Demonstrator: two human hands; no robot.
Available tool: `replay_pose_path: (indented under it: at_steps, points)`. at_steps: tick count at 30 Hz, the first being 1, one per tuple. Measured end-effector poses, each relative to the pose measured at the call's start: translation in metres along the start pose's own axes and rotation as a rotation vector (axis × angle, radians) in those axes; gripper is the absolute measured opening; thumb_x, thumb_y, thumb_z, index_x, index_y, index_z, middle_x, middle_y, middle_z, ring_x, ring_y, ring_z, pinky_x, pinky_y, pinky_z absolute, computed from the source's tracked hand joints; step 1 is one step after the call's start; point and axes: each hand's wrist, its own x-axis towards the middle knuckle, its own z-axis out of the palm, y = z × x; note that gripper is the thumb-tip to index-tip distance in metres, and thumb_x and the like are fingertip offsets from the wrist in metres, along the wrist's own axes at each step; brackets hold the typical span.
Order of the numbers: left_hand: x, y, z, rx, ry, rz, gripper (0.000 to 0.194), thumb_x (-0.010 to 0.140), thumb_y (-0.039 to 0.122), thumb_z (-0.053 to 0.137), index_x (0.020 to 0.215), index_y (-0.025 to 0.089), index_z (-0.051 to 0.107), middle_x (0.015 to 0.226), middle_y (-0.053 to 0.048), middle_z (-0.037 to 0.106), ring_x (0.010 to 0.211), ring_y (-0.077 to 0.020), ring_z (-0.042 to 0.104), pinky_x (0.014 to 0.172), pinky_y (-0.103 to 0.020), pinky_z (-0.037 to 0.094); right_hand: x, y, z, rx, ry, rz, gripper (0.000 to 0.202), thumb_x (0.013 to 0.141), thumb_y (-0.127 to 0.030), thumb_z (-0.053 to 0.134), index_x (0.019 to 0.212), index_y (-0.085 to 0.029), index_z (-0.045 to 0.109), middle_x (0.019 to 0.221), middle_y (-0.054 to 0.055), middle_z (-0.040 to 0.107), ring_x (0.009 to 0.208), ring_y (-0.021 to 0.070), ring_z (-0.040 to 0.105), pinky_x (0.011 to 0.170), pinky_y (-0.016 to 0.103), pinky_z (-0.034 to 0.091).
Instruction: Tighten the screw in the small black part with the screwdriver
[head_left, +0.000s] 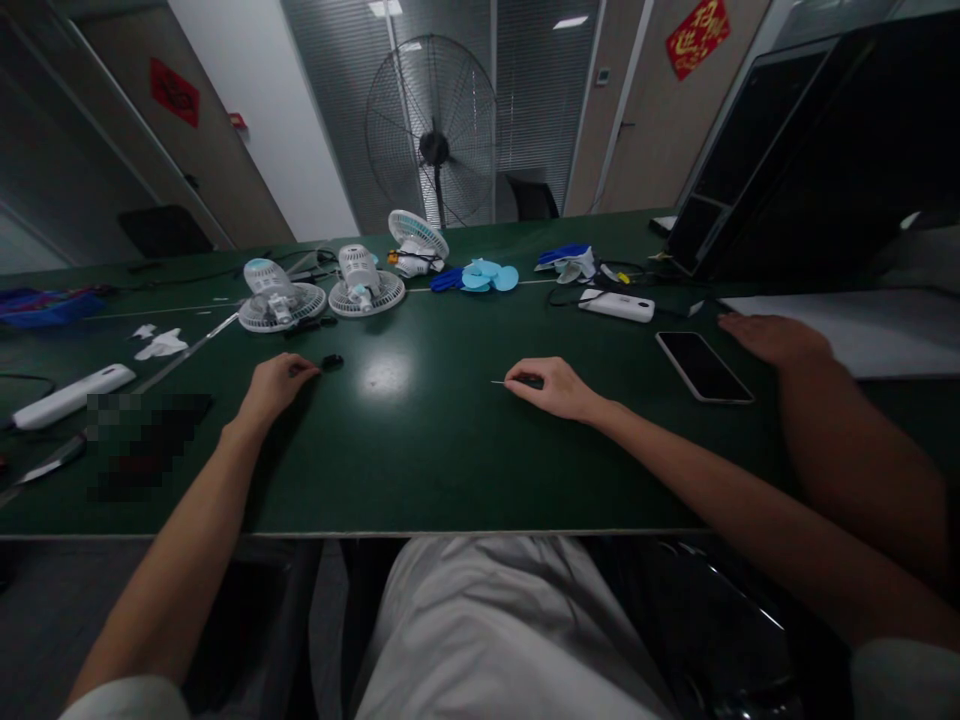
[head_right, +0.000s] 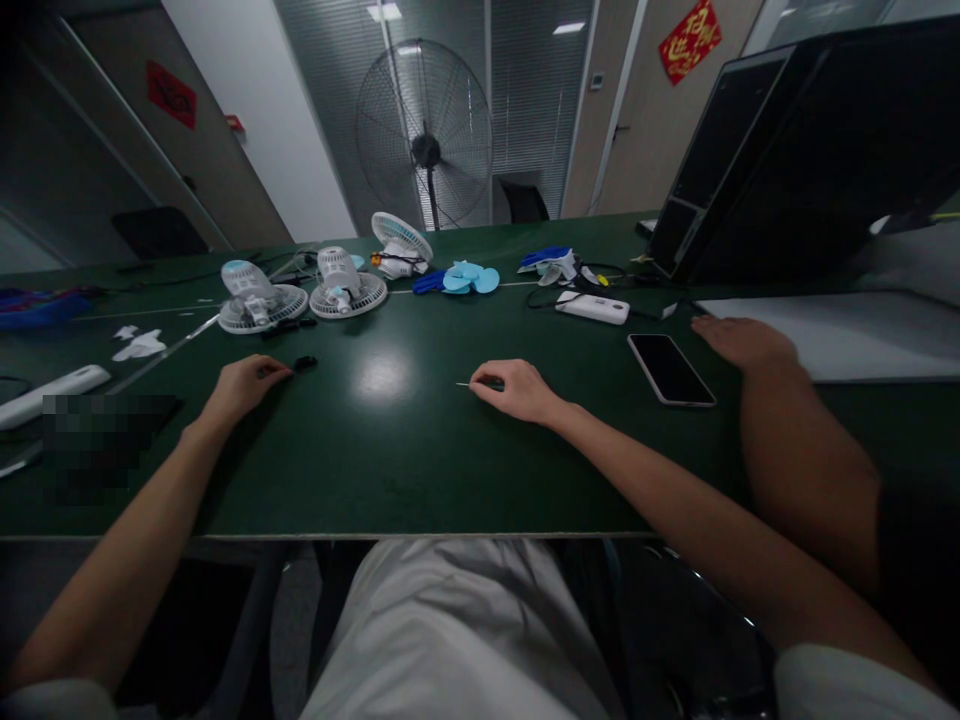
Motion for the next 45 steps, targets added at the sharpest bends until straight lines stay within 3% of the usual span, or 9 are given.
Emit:
replay_pose_path:
  at_steps: [3,7,13,20,26,32,45]
  points:
    - [-0.002,0.006,0.000,-0.023,0.031,-0.041,0.031,0.084,0.048,0.066,0.095,0.020,0.073,0.096,-0.011,0.075,0.091,-0.0305,0.069,0.081,-0.039,0.053,0.000,0.001,0.000,0.003,-0.013,-0.001,0.025,0.102,-0.041,0.061,0.112,-0.022,0.074,0.110,0.005,0.076,0.099,0.0222,0.070,0.085,0.037,0.054]
    - [-0.005,0.022,0.003,-0.108,0.162,-0.068,0.034,0.092,0.046,0.061,0.108,0.017,0.070,0.100,-0.010,0.075,0.093,-0.0271,0.070,0.083,-0.037,0.054,0.000,0.002,0.000,0.006,-0.004,-0.008,0.024,0.101,-0.040,0.062,0.111,-0.022,0.075,0.110,0.005,0.076,0.099,0.0222,0.070,0.085,0.037,0.054]
    - [-0.001,0.043,0.013,-0.232,0.258,-0.047,0.031,0.089,0.044,0.066,0.108,0.020,0.072,0.107,-0.007,0.077,0.092,-0.0230,0.071,0.089,-0.034,0.055,0.000,0.000,0.001,-0.008,0.006,-0.008,0.023,0.101,-0.039,0.062,0.109,-0.022,0.076,0.107,0.005,0.076,0.096,0.0217,0.071,0.083,0.035,0.054]
    - [0.003,0.042,0.020,-0.232,0.176,-0.048,0.029,0.086,0.039,0.070,0.109,0.022,0.077,0.109,-0.006,0.079,0.092,-0.0243,0.073,0.090,-0.034,0.056,0.001,0.000,0.001,-0.010,-0.006,-0.011,0.022,0.101,-0.038,0.062,0.108,-0.022,0.075,0.106,0.004,0.076,0.095,0.0216,0.070,0.083,0.036,0.053]
    - [0.003,0.040,0.020,-0.216,0.209,-0.018,0.031,0.087,0.041,0.069,0.111,0.022,0.077,0.111,-0.005,0.079,0.093,-0.0247,0.072,0.090,-0.035,0.056,0.001,0.003,0.002,-0.024,-0.003,-0.027,0.022,0.101,-0.039,0.062,0.108,-0.022,0.074,0.106,0.004,0.076,0.095,0.0211,0.070,0.082,0.035,0.053]
    - [0.006,0.038,0.022,-0.202,0.166,-0.029,0.033,0.086,0.043,0.071,0.111,0.022,0.078,0.109,-0.006,0.080,0.096,-0.0262,0.073,0.092,-0.036,0.056,0.002,0.004,0.002,-0.014,-0.013,-0.027,0.023,0.101,-0.039,0.063,0.110,-0.022,0.074,0.108,0.004,0.076,0.097,0.0211,0.070,0.083,0.035,0.054]
    - [0.008,0.035,0.025,-0.355,0.166,-0.047,0.039,0.081,0.044,0.074,0.111,0.018,0.076,0.109,-0.009,0.080,0.099,-0.0257,0.076,0.097,-0.036,0.058,0.001,0.003,0.002,-0.037,-0.010,-0.036,0.022,0.101,-0.038,0.063,0.109,-0.022,0.075,0.107,0.004,0.076,0.095,0.0212,0.071,0.083,0.035,0.054]
